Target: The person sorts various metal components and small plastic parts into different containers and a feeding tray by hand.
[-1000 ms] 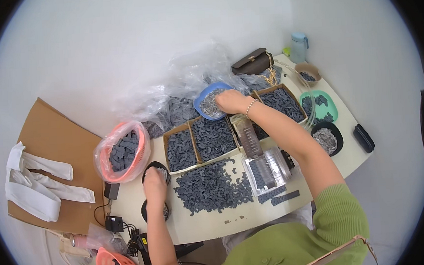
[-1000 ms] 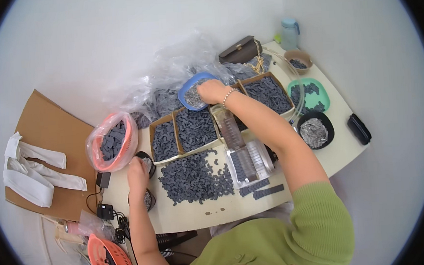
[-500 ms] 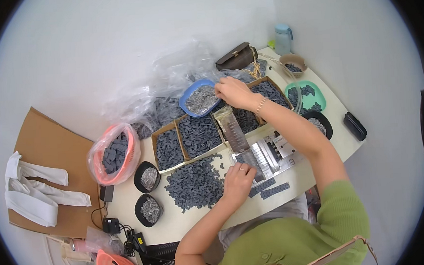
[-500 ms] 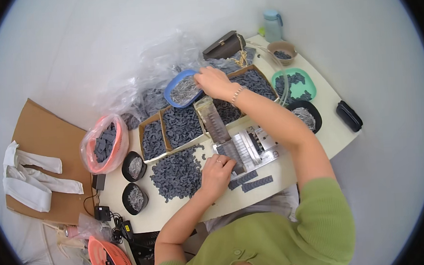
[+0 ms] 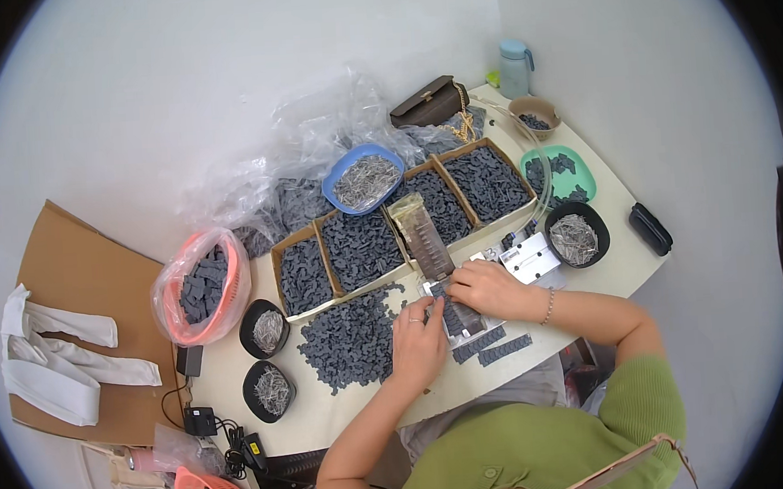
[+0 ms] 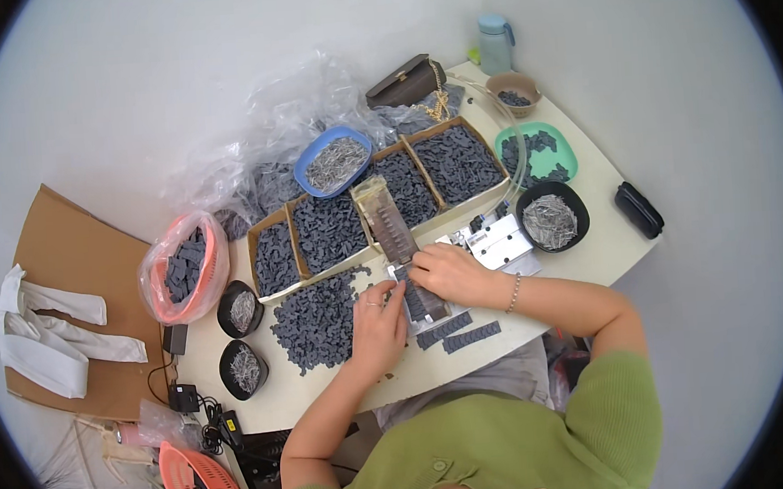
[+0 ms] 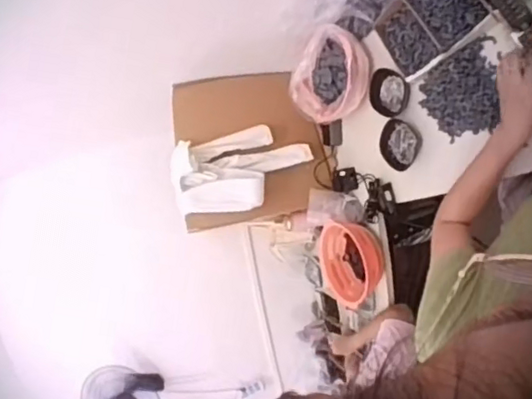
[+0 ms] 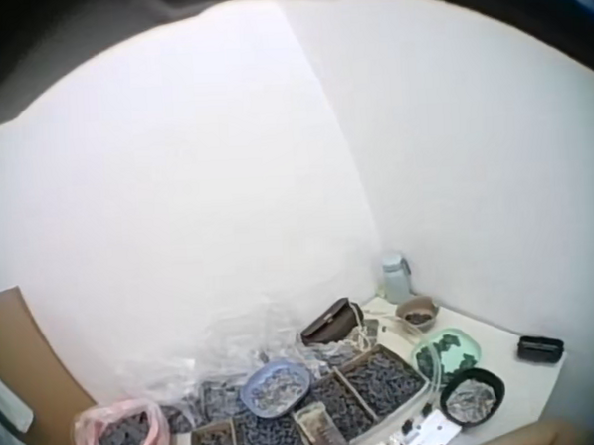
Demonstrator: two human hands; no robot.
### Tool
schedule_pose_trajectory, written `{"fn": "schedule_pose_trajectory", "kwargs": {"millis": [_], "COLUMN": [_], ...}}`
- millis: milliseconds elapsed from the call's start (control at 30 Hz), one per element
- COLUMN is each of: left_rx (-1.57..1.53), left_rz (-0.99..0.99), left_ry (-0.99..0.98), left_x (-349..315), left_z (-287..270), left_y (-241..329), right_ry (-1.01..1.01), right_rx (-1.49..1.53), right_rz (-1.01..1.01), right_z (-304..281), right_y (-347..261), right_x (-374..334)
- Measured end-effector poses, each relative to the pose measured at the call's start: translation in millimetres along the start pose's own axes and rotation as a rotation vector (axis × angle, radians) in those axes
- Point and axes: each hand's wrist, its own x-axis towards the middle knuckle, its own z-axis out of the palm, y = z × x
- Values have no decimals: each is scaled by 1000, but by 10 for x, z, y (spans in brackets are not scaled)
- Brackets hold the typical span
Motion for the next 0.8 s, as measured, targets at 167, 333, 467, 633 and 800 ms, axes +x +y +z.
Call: {"fn": "schedule_pose_trajectory", "kwargs": {"millis": [167,333,467,633,800], "left_rx": [23,-9,-77,-36,69], "left_rz": [-8,-25,-102,-37,14], "left_ry": [-82,-86,-95,-68,-79], "left_x": [-12,35,102,122,91], "left_z": [84,124,65,85,123], "left_y": [9,53,50,-20,-8], "right_ry": [54,16,0,-53,-39], "right_rx": [84,-27,-100,-135,-79], "right_rz": [53,89,29,9,34], "right_z": [-62,-203,-223,-232,-193], "right_y": [-17,-10,-98,-162,-123], "right_x": [-61,-150,-195,-151,-122]}}
